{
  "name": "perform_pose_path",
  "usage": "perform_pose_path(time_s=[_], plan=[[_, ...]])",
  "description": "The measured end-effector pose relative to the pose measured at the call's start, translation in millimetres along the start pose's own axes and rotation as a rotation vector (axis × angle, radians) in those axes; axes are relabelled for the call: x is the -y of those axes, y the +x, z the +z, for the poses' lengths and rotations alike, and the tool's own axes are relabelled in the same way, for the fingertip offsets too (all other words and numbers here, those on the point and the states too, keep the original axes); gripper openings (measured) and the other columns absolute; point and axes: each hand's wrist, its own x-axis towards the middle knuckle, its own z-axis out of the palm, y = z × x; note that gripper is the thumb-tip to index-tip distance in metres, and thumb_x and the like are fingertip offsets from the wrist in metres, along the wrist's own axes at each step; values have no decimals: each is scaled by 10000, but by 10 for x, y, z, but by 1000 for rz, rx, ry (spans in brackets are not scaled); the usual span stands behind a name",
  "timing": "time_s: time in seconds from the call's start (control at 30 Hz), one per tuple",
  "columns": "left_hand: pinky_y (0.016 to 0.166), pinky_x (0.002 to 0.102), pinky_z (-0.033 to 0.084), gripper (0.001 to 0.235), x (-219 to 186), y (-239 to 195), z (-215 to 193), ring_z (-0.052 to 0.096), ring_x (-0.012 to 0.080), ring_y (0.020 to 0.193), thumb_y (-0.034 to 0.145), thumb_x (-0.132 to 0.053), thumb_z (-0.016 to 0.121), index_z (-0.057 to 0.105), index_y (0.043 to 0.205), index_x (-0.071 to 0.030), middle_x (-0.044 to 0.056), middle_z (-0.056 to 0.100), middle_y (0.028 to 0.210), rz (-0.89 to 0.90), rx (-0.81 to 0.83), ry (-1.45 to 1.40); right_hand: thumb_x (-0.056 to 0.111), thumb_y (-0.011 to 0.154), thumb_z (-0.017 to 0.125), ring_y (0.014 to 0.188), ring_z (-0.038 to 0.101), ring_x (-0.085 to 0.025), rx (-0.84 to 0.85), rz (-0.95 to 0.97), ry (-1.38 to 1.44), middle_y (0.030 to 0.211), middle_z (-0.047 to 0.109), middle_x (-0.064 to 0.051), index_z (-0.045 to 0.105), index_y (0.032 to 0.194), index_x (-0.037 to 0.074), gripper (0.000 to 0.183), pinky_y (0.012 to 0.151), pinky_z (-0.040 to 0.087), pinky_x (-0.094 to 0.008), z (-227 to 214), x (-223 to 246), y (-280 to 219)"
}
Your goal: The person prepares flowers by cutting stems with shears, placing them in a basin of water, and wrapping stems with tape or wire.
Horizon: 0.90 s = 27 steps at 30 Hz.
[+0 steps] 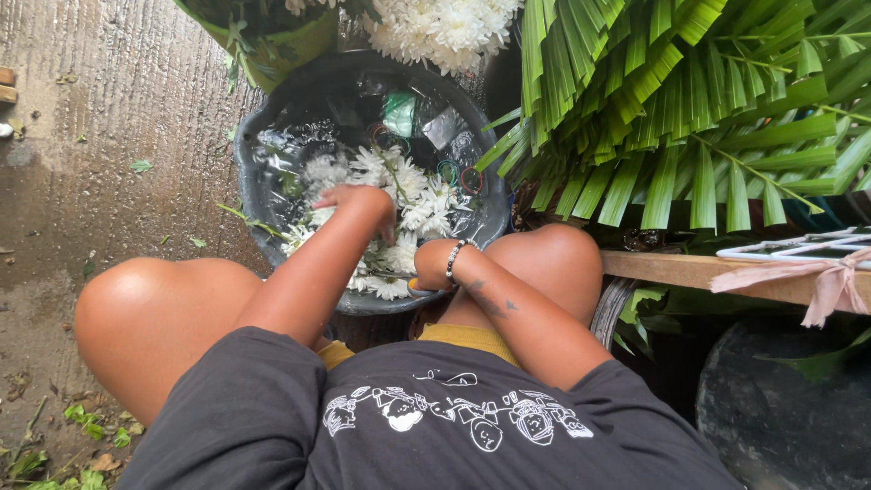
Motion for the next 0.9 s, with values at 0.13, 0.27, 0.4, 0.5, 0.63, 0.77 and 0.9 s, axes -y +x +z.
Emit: perform_pose_path(time_s=[0.13, 0.27, 0.4, 0.5, 0.63, 0.77, 0.9], plan=[[1007, 807, 344, 1200, -55, -117, 113, 77, 561, 1518, 750, -590, 856, 192, 1669, -198, 140, 73, 1734, 51, 96, 156, 477, 906, 632, 964, 733, -379, -9, -14, -29, 886, 747, -205, 779, 927, -40, 537, 870, 591, -475, 72, -29, 54], [916, 855, 346, 905, -69, 212, 662, 102, 642, 1455, 930, -447, 630, 192, 1656, -131, 186, 111, 1719, 108, 3, -22, 477, 921, 625, 988, 732, -372, 16, 14, -37, 916, 754, -200, 783, 945, -37, 538, 893, 583, -463, 108, -65, 170], [848, 890, 348, 691, -62, 823, 1116, 121, 703, 1408, 1065, -338, 461, 193, 1647, -80, 220, 139, 1708, 143, -68, -152, 464, 926, 615, 975, 737, -358, 16, 12, -44, 887, 756, -194, 787, 902, -25, 519, 883, 583, -436, 158, -64, 240], [753, 773, 524, 647, 11, 1405, 1455, 512, 651, 1211, 1028, -309, 486, 319, 1645, -210, 286, 391, 1488, 307, -317, -68, 483, 924, 619, 999, 732, -366, 17, 15, -58, 927, 757, -199, 779, 960, -37, 545, 896, 582, -460, 146, -79, 218], [829, 685, 516, 677, 129, 1253, 1326, 613, 527, 1201, 1032, -190, 440, 215, 1646, -365, 222, 638, 1332, 379, -382, -53, 457, 938, 601, 1002, 735, -349, 11, 18, -54, 903, 765, -176, 778, 949, -32, 521, 896, 586, -445, 213, -127, 326], [720, 735, 512, 604, 260, 756, 891, 553, 579, 1224, 1023, -200, 503, 397, 1581, -404, 209, 546, 1472, 331, -438, -37, 442, 947, 580, 1011, 731, -358, -30, 24, -46, 941, 765, -189, 784, 984, -28, 513, 924, 578, -475, 66, -24, 74], [737, 766, 500, 738, 290, 671, 577, 504, 611, 1276, 967, -224, 601, 305, 1620, -398, 248, 372, 1622, 328, -398, -7, 415, 933, 613, 973, 733, -362, -120, 52, 54, 918, 755, -192, 784, 971, -17, 466, 913, 581, -495, -225, 142, -446]])
